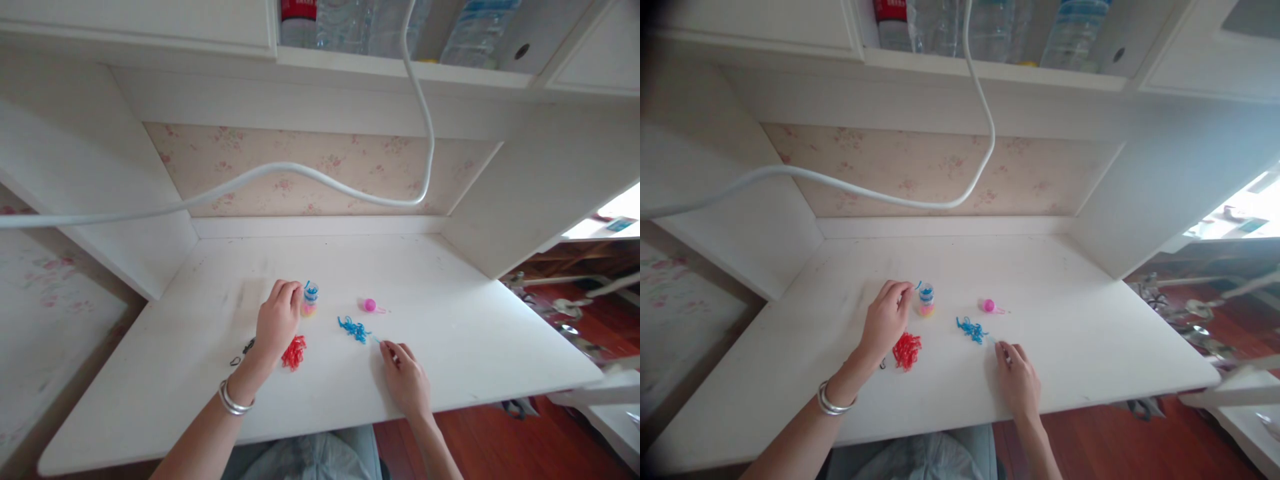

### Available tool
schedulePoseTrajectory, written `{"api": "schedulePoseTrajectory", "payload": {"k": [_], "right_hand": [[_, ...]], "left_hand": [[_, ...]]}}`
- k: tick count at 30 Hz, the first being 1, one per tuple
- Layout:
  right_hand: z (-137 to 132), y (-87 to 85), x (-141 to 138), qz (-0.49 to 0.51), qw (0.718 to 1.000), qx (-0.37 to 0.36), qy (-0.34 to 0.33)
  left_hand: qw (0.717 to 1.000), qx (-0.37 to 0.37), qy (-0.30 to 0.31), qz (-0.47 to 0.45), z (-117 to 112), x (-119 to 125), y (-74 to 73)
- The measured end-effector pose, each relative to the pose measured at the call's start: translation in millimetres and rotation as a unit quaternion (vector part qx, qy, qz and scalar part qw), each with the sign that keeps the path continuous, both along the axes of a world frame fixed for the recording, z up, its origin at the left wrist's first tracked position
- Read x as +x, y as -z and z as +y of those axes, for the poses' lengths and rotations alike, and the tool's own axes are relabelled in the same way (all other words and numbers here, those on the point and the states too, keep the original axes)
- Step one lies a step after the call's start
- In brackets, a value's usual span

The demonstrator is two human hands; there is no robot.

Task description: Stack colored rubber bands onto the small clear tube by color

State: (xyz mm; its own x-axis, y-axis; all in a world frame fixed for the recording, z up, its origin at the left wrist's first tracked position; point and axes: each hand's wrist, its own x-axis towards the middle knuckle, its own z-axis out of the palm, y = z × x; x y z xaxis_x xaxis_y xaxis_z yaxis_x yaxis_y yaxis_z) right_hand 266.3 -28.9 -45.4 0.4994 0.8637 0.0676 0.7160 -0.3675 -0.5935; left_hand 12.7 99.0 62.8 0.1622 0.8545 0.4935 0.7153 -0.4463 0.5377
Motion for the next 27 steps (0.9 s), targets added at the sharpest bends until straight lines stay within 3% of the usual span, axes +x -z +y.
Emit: {"api": "schedulePoseTrajectory", "payload": {"k": [9, 15, 19, 22, 27], "right_hand": [[-0.6, -2.5, -1.4, -0.014, 1.0, -0.011, 0.004], [-0.5, -2.5, -1.5, -0.009, 1.0, -0.008, 0.003], [0.9, -1.4, 0.9, 0.019, 1.0, 0.016, 0.015], [6.0, -6.3, -2.3, 0.073, 0.995, 0.071, 0.022], [30.3, -34.4, -29.5, 0.136, 0.978, 0.16, -0.021]], "left_hand": [[0.998, -0.017, -0.004, 0.054, 8.9, 9.6, 7.7], [1.0, -0.01, 0.005, 0.012, 6.3, 1.1, 7.4], [0.999, -0.027, 0.026, -0.036, -11.6, -7.3, 8.0], [0.991, -0.085, 0.067, -0.074, -37.4, -8.6, 20.3], [0.962, -0.21, 0.145, -0.1, -84.2, -1.8, 62.0]]}}
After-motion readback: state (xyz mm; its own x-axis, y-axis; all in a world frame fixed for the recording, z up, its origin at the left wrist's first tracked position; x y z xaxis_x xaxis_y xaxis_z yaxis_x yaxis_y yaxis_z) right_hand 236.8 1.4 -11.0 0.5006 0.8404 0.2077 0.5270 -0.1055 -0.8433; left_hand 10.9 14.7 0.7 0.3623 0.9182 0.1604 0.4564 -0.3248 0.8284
